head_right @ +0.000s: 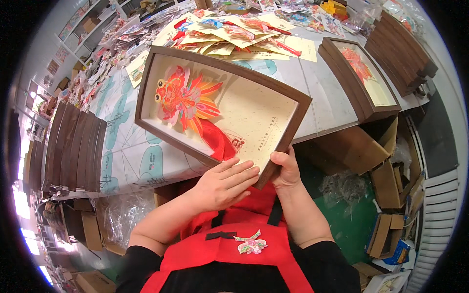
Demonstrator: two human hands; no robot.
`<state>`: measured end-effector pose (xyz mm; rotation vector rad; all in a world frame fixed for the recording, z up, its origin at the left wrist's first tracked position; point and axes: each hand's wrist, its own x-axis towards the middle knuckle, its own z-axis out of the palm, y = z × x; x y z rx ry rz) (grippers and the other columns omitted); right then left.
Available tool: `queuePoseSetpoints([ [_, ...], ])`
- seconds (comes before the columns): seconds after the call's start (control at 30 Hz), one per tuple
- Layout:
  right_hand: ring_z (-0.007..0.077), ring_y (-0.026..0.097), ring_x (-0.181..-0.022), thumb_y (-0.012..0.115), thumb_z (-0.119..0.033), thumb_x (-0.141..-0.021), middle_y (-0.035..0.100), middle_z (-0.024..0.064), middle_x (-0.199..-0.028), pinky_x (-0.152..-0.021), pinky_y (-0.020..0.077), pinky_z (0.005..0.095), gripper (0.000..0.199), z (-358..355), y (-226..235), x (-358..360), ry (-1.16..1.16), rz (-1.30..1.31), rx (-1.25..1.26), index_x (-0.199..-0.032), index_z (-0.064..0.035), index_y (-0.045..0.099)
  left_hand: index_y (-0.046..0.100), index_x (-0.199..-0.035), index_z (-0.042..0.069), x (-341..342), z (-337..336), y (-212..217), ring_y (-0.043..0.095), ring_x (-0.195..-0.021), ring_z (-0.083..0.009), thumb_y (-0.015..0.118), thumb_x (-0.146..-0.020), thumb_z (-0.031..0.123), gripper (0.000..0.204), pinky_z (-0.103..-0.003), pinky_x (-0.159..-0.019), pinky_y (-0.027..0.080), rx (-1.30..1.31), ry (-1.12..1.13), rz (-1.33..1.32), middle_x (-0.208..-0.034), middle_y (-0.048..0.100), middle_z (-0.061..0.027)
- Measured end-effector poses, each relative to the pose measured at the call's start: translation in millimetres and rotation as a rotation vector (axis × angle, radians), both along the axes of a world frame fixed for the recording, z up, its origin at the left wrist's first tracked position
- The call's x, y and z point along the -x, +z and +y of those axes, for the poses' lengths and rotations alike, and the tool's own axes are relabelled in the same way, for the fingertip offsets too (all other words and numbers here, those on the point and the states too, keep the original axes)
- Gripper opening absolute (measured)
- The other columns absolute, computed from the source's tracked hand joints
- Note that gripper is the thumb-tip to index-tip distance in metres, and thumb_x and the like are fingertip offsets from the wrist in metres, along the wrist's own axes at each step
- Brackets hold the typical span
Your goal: The person assembles decorative frames by placing a red fish-shaped paper cutout onto a backing sheet, inserting it into a frame, and securing the back panel. They then apply a clear plastic film over the back and use a wooden stick to smooth it out. The process is repeated for multiple frames.
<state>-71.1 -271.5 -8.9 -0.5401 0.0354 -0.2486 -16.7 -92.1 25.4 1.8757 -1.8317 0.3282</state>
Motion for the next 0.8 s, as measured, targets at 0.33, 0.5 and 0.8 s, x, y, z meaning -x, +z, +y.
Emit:
queuePoseSetpoints([
  [0.33, 0.0287, 0.059, -0.106, 0.067, -0.017, -0.064, 0.058, 0.0161, -0.115, -0.093, 0.0484, 0.0383, 0.070, -8.4, -7.4, 2.4, -0.124, 0.048, 0.011, -0.126, 0.0043, 0.043, 0.055, -0.114, -0.002, -19.2, 20.8, 19.2, 0.050, -0.117, -0.0332, 0.072, -0.072, 0.023, 0.052, -0.045, -0.099, 0.038, 0.106, 0.592, -0.124, -0.122, 0.053, -0.0202],
  [0.5, 0.0294, 0.058, -0.108, 0.066, -0.017, -0.065, 0.056, 0.0172, -0.118, -0.095, 0.0477, 0.0387, 0.070, -10.9, -6.3, -1.0, -0.099, 0.045, 0.154, -0.127, 0.0043, 0.042, 0.057, -0.111, 0.000, 20.4, -5.6, 8.8, 0.050, -0.119, -0.0326, 0.071, -0.072, 0.022, 0.046, -0.046, -0.098, 0.040, -0.005, -0.066, 0.261, -0.125, 0.052, -0.0187],
  [0.8, 0.0254, 0.058, -0.109, 0.068, -0.010, -0.065, 0.058, 0.0129, -0.118, -0.096, 0.0459, 0.0376, 0.065, -0.2, -4.0, 3.3, -0.010, 0.041, 0.035, -0.126, 0.0023, 0.046, 0.045, -0.135, 0.008, -20.4, -33.5, 17.5, 0.030, -0.135, -0.0301, 0.061, -0.082, 0.033, 0.061, -0.054, -0.112, 0.006, -0.040, 0.345, 0.043, -0.143, 0.038, -0.0109],
])
